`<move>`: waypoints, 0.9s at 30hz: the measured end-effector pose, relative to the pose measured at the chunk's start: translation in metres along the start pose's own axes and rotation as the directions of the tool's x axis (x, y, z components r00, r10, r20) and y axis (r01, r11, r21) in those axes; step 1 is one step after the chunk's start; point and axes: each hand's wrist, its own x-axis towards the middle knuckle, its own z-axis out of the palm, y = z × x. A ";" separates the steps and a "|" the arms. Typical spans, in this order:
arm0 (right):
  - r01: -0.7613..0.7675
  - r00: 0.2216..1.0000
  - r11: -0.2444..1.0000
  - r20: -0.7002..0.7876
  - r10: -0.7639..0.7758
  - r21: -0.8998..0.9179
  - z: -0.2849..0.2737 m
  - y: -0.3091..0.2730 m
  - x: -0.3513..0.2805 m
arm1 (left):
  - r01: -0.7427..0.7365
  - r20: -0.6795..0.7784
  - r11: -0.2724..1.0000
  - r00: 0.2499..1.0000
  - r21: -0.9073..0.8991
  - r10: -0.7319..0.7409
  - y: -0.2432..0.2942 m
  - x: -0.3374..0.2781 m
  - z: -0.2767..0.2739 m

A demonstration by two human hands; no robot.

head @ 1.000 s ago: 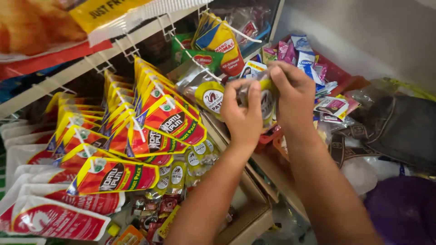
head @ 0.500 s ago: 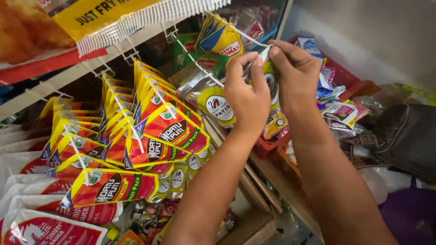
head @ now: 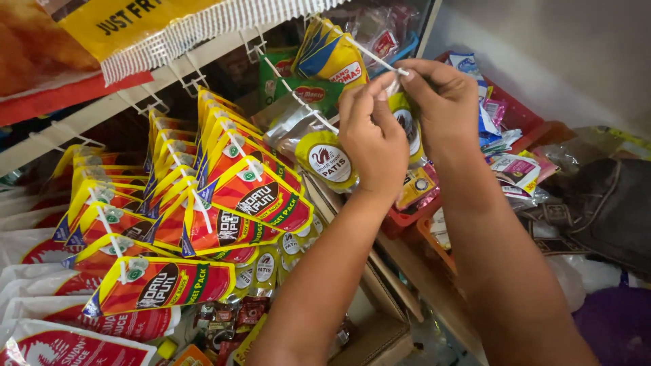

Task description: Organizing and hanging various small packaged goods from a storage box onto display racks in a store.

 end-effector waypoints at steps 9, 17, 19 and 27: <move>0.056 0.998 0.978 0.031 -0.051 -0.202 0.013 0.041 0.037 | -0.086 0.131 0.965 0.990 0.248 0.054 -0.017 -0.002 -0.008; 0.132 0.991 0.980 0.045 -0.126 -0.149 0.023 0.066 0.056 | -0.060 0.143 0.940 0.990 0.336 0.012 -0.042 -0.006 -0.001; 0.181 0.983 0.960 0.016 -0.182 -0.215 0.023 0.061 0.048 | -0.085 0.134 0.940 0.990 0.329 0.042 -0.041 -0.009 -0.003; 0.174 0.959 0.942 -0.168 -0.228 -0.286 0.000 0.048 -0.042 | -0.219 0.286 0.940 0.948 0.260 0.142 -0.008 -0.046 -0.037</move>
